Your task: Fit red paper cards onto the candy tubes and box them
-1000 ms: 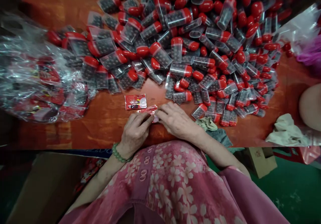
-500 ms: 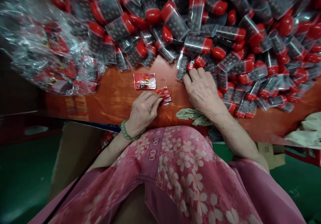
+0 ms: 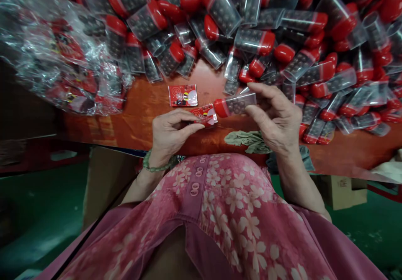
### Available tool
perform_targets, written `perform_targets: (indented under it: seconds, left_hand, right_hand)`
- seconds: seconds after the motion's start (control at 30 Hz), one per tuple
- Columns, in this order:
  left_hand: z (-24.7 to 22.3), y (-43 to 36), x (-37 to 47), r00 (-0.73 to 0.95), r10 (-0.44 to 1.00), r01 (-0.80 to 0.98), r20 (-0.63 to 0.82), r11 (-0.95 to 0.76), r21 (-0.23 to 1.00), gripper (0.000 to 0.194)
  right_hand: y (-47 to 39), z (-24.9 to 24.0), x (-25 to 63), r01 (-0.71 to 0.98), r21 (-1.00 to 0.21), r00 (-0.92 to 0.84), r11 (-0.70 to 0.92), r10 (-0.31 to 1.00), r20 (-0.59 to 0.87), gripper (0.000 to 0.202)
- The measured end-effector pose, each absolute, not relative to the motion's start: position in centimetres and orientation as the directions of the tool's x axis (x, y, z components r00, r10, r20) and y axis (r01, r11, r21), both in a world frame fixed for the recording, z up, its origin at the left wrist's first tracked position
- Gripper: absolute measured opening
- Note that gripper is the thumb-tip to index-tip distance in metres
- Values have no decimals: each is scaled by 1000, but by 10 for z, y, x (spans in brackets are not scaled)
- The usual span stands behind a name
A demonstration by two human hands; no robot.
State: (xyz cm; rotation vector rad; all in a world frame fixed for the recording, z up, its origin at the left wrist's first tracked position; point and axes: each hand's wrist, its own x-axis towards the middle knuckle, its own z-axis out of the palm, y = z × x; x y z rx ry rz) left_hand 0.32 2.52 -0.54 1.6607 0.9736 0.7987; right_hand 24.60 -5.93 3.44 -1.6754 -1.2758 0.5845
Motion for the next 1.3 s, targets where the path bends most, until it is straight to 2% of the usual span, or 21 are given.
perform_targets:
  seconds: [0.23,0.4,0.53,0.73,0.9,1.0,1.13,1.3]
  left_hand:
    - [0,22,1,463,878,148,-119,56,987,24]
    - [-3,23,-2,465,865,138,-189,140,981,24]
    - [-4,23,-4,484,851,190,-206,127,973,23]
    - [-3,22,-4,570,806,209,-158,44,977,19]
    - [-5,22,-7,587,792,205,-166,53,977,20]
    - [-2,24,-10,595,776,197,-211,114,974,20]
    - [3,27,-11,657,665,240,-354,260,935,28]
    - [5,30,-9,713,590,263,-380,277,924,29]
  right_hand:
    - [-61,25,233,425,-905,272,8,953,136,30]
    - [-61,33,235,486,-873,166,39,977,136,21]
    - [-57,44,239,556,-827,14,81,994,107,19]
    - [-44,45,244,539,-833,-192,122,981,19,21]
    - [-37,42,238,485,-873,-132,48,991,-19,22]
    - [-35,43,234,477,-879,-103,29,994,-23,22]
    - [-33,43,231,502,-862,-153,68,988,-12,21]
    - [-33,40,229,462,-886,-116,-28,989,-91,22]
